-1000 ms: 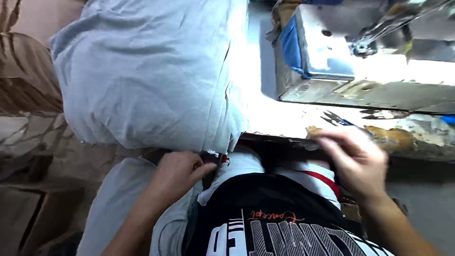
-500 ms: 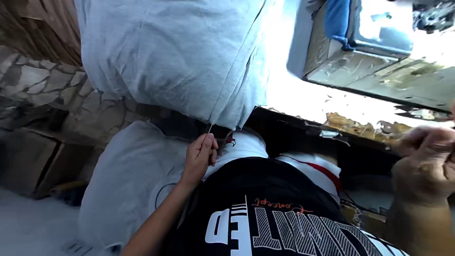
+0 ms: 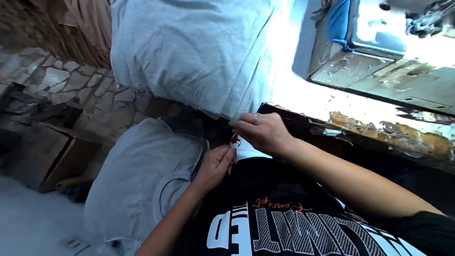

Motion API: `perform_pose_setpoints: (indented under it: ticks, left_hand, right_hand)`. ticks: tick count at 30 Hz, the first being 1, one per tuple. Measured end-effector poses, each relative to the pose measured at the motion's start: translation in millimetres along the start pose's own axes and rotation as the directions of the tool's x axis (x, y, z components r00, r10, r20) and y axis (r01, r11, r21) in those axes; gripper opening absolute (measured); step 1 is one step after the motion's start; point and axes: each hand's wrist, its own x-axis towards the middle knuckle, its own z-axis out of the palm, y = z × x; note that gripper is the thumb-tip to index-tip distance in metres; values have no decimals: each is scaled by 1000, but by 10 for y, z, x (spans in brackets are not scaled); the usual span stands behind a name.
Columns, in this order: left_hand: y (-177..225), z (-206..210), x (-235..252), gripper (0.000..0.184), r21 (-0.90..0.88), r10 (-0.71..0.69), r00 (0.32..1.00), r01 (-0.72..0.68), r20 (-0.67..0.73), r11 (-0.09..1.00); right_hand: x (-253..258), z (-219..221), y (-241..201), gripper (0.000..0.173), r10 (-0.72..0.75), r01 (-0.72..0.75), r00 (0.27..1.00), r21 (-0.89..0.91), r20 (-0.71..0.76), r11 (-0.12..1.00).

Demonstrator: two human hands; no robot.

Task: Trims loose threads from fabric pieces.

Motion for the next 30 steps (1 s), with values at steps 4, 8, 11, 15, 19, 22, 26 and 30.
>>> perform_pose_setpoints:
  ticks: [4,8,11,15,19,22,26,30]
  left_hand:
    - [-222,-17,323,35,-58,-213,971,208,-107,976]
    - [-170,170,767,22,-199,-75,988,47,-138,979]
    - [-183,253,554,32,-177,-27,991,3,-131,984]
    - [-290,271,208,30,-145,49,980,-77,-192,986]
    - [-187,301,150,34,-21,111,972,-118,-205,993]
    - [-196,341,60,37,52,146,986,-143,-79,988]
    - [-239,322,-16,36,12,61,998,-61,-10,998]
    - [-280,347,8,35,-5,94,995,-94,27,996]
  right_hand:
    - [-496,-388,97,24,231,-235,971,-65,-68,970]
    - [-665,-518,54,26,300,-317,944,-123,-140,940]
    - [-705,-526,5,24,268,-291,949,-135,-166,947]
    - [-668,-328,-61,20,169,-187,980,-180,-108,966]
    - [-374,34,-113,16,71,-83,994,-162,-79,983]
    - [-315,160,-50,16,65,-78,990,-103,-123,992]
    - [-566,20,-36,19,154,-175,973,-120,-170,977]
    - [-498,37,-36,17,147,-171,979,-180,-138,969]
